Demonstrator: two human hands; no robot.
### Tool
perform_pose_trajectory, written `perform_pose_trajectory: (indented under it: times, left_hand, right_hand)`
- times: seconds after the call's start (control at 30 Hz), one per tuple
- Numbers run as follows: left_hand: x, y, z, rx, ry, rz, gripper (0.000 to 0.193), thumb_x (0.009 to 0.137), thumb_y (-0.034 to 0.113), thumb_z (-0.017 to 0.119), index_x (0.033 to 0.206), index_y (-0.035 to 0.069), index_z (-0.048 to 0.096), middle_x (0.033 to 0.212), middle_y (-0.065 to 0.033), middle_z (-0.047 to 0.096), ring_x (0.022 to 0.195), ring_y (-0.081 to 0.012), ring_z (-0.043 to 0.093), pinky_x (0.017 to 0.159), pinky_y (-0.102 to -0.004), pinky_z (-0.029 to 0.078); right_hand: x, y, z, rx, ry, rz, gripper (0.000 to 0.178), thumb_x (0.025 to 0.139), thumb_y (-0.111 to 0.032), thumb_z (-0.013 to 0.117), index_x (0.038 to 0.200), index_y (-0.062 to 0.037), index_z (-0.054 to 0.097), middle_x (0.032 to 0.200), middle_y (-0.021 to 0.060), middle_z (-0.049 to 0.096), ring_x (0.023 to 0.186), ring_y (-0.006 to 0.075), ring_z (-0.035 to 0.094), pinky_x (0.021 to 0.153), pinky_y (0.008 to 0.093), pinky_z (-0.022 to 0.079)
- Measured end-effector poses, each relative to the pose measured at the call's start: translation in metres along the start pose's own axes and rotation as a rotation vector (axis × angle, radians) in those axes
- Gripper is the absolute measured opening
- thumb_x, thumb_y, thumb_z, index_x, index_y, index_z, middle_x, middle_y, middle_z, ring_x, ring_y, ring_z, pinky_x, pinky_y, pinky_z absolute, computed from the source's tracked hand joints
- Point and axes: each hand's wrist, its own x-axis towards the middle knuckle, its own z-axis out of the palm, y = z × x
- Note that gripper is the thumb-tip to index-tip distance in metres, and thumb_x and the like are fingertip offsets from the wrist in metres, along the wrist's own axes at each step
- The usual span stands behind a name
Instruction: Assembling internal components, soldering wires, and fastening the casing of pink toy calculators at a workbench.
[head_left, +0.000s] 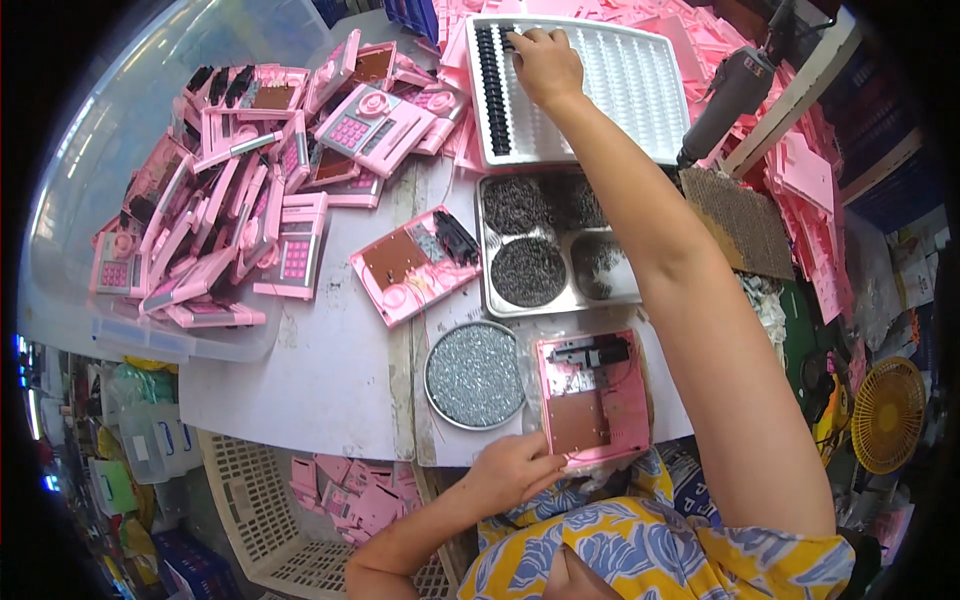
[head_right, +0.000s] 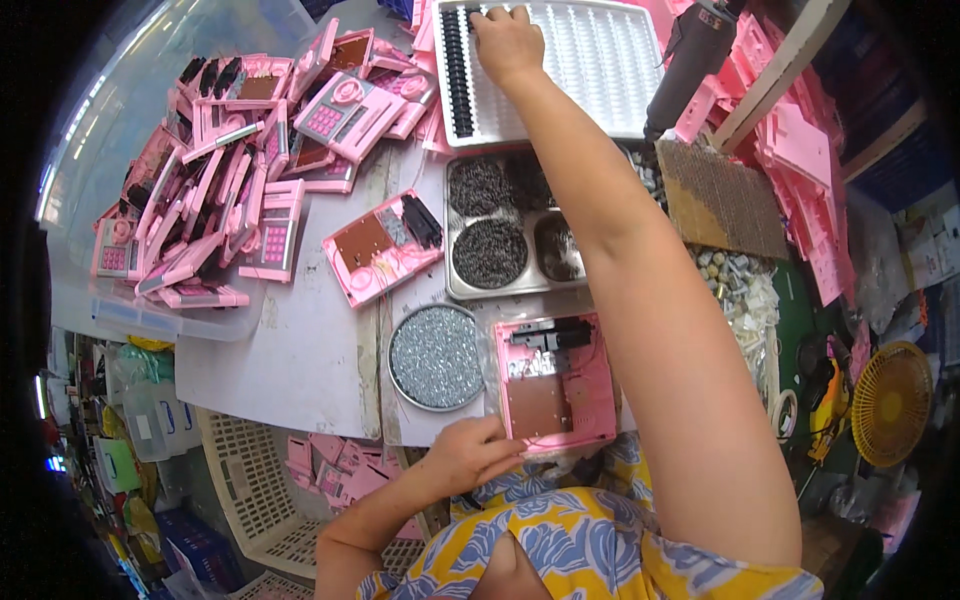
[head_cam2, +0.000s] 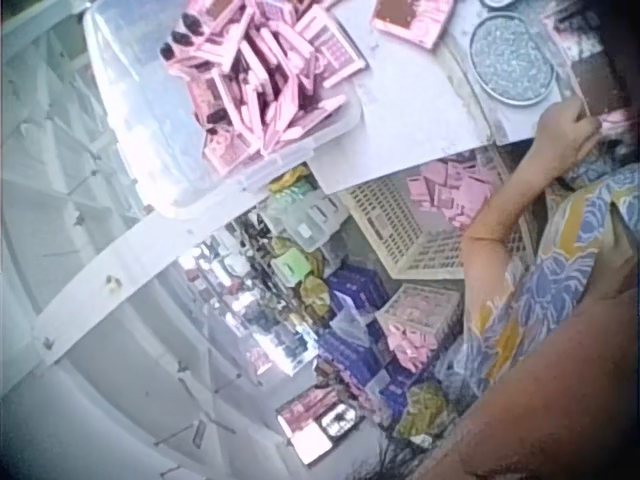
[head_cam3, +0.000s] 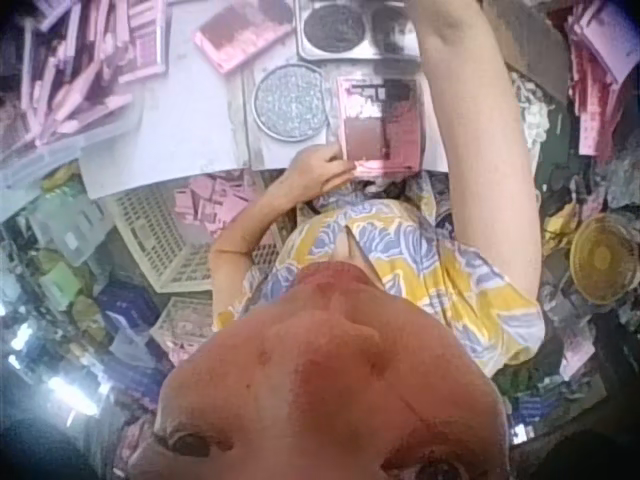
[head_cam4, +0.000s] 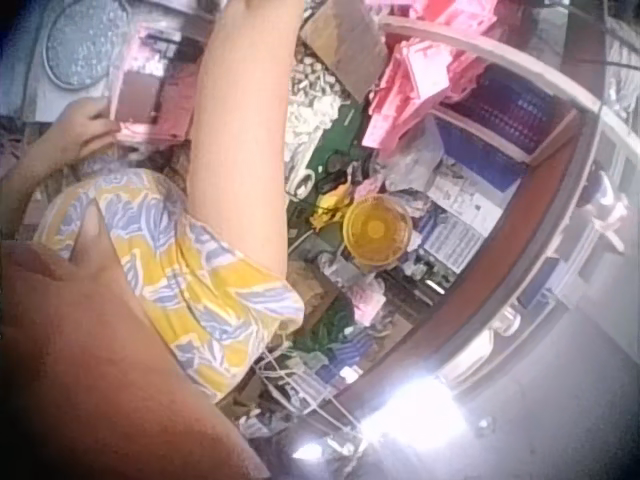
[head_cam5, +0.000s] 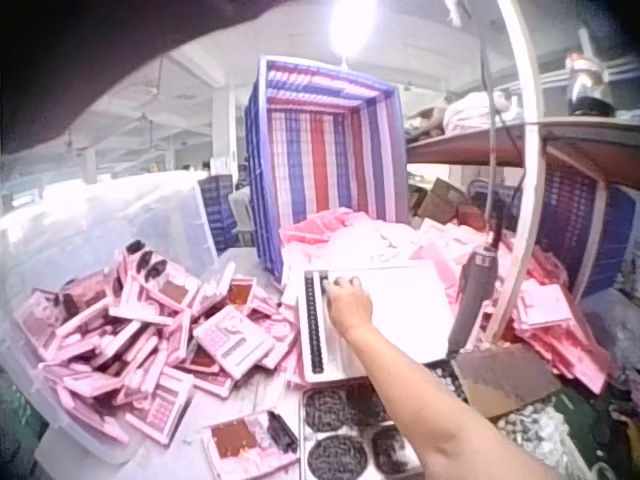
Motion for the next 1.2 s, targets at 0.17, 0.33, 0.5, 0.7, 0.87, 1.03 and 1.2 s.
perform_pose_trajectory:
  times: [0.17,0.33,0.5,0.7,0.87,1.03,1.2]
  left_hand:
    - [-0.004,0.003,0.001,-0.008,0.014,-0.034,0.019,0.085,0.021,0.077,0.101,0.012,0.073,0.081,-0.0065,0.055,0.069,-0.0257,0.059,0.059,-0.0378,0.047]
    - [0.002,0.002,0.002,-0.014,0.006,-0.026,0.020,0.084,0.020,0.078,0.102,0.013,0.074,0.080,-0.0063,0.055,0.068,-0.0250,0.058,0.058,-0.0376,0.046]
    - [0.000,0.005,0.000,0.013,-0.008,-0.097,0.024,0.084,0.020,0.079,0.107,0.013,0.077,0.077,-0.0071,0.055,0.066,-0.0246,0.058,0.057,-0.0365,0.046]
    - [-0.004,0.009,0.002,0.030,0.040,-0.091,0.027,0.084,0.019,0.079,0.110,0.016,0.076,0.079,-0.0064,0.054,0.068,-0.0234,0.058,0.059,-0.0351,0.048]
    - [-0.010,0.007,0.005,0.011,0.056,-0.081,0.028,0.084,0.019,0.078,0.112,0.018,0.076,0.079,-0.0053,0.053,0.068,-0.0218,0.057,0.058,-0.0348,0.046]
    - [-0.004,-0.002,0.012,0.008,0.017,-0.021,0.028,0.083,0.019,0.080,0.111,0.018,0.076,0.076,-0.0056,0.052,0.064,-0.0222,0.056,0.055,-0.0354,0.044]
    - [-0.007,-0.006,0.014,-0.045,0.044,-0.084,0.018,0.082,0.016,0.080,0.099,0.013,0.075,0.076,-0.0085,0.057,0.065,-0.0275,0.059,0.055,-0.0394,0.046]
  right_hand:
    - [0.016,0.006,0.023,-0.075,-0.083,-0.133,0.018,0.088,-0.019,0.065,0.105,-0.0162,0.071,0.110,0.0009,0.068,0.110,0.0261,0.061,0.088,0.0425,0.056]
    - [0.048,0.048,0.040,-0.044,-0.065,-0.311,0.009,0.091,-0.013,0.061,0.096,-0.0076,0.066,0.099,0.0087,0.069,0.102,0.0296,0.066,0.082,0.0418,0.058]
    - [0.052,0.028,0.018,-0.060,-0.206,-0.316,0.012,0.091,-0.014,0.060,0.097,-0.0057,0.067,0.103,0.0124,0.069,0.103,0.0309,0.066,0.081,0.0417,0.058]
    - [0.036,0.001,0.003,-0.101,-0.232,-0.212,0.018,0.090,-0.012,0.058,0.095,-0.0068,0.074,0.113,0.0083,0.070,0.114,0.0309,0.065,0.084,0.0434,0.061]
    - [0.033,0.006,0.021,-0.082,-0.131,-0.194,0.015,0.089,-0.013,0.058,0.100,-0.0075,0.067,0.109,0.0067,0.066,0.107,0.0276,0.065,0.085,0.0425,0.061]
    - [0.046,0.063,0.011,-0.034,-0.155,-0.124,0.017,0.094,-0.017,0.057,0.102,-0.0065,0.067,0.102,0.0082,0.069,0.101,0.0239,0.066,0.076,0.0406,0.058]
    - [-0.076,-0.018,-0.178,0.667,-0.283,-0.075,0.018,0.088,-0.016,0.062,0.103,-0.0081,0.069,0.092,0.0071,0.069,0.088,0.0238,0.066,0.073,0.0381,0.055]
